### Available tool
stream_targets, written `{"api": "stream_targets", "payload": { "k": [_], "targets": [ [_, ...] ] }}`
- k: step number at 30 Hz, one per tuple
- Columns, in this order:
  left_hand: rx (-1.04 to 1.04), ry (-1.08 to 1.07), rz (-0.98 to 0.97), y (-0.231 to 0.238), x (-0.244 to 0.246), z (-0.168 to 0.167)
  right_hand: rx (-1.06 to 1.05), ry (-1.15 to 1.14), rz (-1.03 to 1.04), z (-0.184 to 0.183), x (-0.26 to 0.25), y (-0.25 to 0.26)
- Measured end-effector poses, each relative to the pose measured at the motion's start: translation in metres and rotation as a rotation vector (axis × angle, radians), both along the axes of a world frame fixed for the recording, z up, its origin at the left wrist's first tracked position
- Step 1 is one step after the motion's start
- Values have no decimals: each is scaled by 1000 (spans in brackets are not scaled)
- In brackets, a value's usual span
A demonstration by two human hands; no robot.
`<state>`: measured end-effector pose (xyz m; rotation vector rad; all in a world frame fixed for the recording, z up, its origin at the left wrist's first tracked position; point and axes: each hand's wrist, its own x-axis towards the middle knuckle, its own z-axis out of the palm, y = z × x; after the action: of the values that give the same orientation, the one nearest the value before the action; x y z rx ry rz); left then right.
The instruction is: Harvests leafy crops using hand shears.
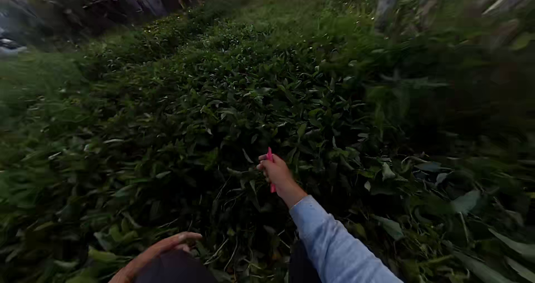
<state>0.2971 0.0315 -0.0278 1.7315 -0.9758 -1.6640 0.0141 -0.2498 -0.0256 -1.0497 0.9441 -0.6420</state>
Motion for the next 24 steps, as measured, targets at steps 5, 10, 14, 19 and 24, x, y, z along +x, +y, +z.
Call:
{"api": "stream_targets", "payload": {
  "k": [5,10,14,19,24],
  "targets": [
    [5,9,241,44,-4,4,20,35,-111,-16,11,-11],
    [-72,-5,356,86,-13,15,167,-18,-38,-22,45,7],
    [-82,-136,410,82,-57,75,124,-37,96,-19,62,21],
    [-36,-376,363,48,-117,137,164,-55,130,-19,70,27],
    [-192,-415,225,32,-134,160,154,-28,202,-25,65,18]
  ]
}}
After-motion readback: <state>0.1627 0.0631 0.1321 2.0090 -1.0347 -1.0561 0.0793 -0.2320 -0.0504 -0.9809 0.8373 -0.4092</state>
